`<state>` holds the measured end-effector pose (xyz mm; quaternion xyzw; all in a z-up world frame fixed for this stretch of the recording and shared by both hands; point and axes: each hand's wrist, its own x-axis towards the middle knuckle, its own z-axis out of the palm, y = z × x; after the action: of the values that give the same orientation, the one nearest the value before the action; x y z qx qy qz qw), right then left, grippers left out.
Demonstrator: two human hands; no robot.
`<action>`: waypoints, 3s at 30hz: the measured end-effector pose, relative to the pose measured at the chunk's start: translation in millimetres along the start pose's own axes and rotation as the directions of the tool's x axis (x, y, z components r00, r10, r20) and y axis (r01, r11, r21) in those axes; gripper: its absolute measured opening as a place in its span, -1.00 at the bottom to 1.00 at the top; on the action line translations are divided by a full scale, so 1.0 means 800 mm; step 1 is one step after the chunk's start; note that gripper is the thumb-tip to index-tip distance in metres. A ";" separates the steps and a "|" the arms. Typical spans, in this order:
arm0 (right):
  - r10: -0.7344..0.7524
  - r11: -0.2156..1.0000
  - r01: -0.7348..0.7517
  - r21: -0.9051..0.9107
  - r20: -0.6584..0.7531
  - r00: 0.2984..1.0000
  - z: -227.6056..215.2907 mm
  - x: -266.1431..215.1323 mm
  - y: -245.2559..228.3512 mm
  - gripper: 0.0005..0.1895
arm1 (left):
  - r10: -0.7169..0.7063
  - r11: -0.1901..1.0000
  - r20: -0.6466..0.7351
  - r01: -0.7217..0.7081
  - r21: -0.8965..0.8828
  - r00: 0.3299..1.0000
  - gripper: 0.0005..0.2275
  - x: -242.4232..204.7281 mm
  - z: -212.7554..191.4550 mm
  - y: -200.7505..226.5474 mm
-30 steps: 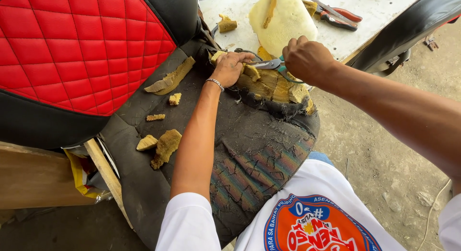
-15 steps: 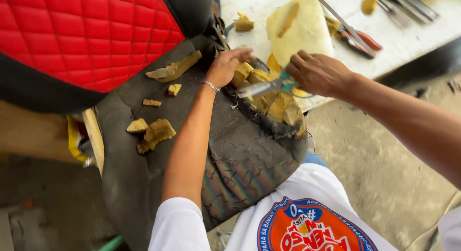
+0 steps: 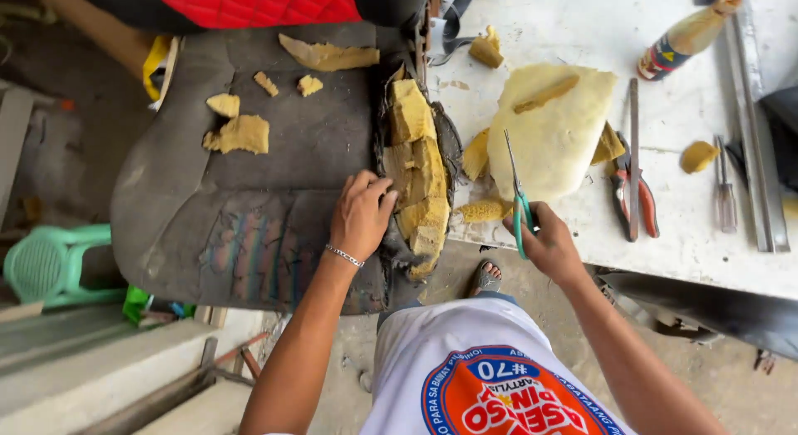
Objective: The person uses a knife and scissors to cut and trim yellow foam padding on a worn seat. They repeatedly switch between tools to remove excess foam and shape the material to fit the seat contours.
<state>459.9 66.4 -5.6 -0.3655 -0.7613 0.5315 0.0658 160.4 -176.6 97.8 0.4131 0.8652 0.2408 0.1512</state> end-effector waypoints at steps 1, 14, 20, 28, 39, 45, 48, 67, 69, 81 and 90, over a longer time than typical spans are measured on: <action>-0.003 1.000 0.003 0.000 0.024 1.000 0.002 0.003 0.004 -0.42 | -0.023 1.000 -0.005 0.023 0.003 1.000 -0.73 -0.005 0.010 -0.010; -0.135 0.988 0.140 -0.059 0.086 0.987 -0.076 0.033 0.006 -0.51 | -0.141 0.976 -0.559 0.020 -0.217 0.817 -0.83 -0.047 -0.021 0.110; -0.282 0.954 0.284 -0.091 0.034 0.959 -0.128 0.055 -0.038 -0.53 | -0.019 0.878 -0.242 -0.099 -0.468 0.970 -0.55 -0.036 0.020 0.215; -0.400 0.826 0.400 -0.398 0.087 0.912 -0.063 0.033 -0.113 -0.50 | -0.092 0.963 -0.386 -0.016 -0.268 0.918 -0.76 0.043 -0.008 0.067; -0.096 0.856 -0.071 -0.512 -0.293 0.951 0.076 0.067 -0.049 -0.46 | 0.174 0.974 -0.172 -0.196 -0.116 0.970 -0.62 0.201 0.046 -0.082; -0.122 0.859 -0.080 -0.505 -0.354 0.927 0.063 0.030 -0.030 -0.40 | 0.177 0.984 -0.163 -0.168 0.063 0.971 -0.57 0.192 0.050 -0.068; -0.505 0.833 0.209 -0.512 -0.550 0.665 -0.027 0.057 0.089 -0.64 | 0.142 0.988 -0.124 -0.148 -0.034 0.982 -0.55 0.190 0.046 -0.072; -0.205 0.949 0.110 -0.297 -0.312 0.928 -0.187 0.080 -0.037 -0.64 | -0.106 0.927 -0.327 -0.025 -0.374 0.939 -0.73 0.167 0.048 -0.016; -0.311 0.948 0.316 -0.033 0.104 0.945 -0.138 0.101 -0.133 -0.60 | -0.179 0.944 -0.363 0.055 -0.326 0.914 -0.75 0.195 0.075 -0.040; -0.346 0.596 0.663 -0.454 0.600 0.722 -0.099 0.285 -0.271 -0.58 | -0.304 0.937 -0.399 0.196 -0.288 0.865 -0.85 0.231 0.068 -0.037; -0.275 0.524 0.632 -0.571 0.589 0.760 -0.051 0.297 -0.296 -0.53 | -0.308 0.943 -0.315 0.245 -0.224 0.898 -0.87 0.234 0.055 -0.025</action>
<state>192.3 206.3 146.5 -0.0149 -0.9723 0.2016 -0.1178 53.1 -27.3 38.5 0.2218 0.9030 0.3620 0.0663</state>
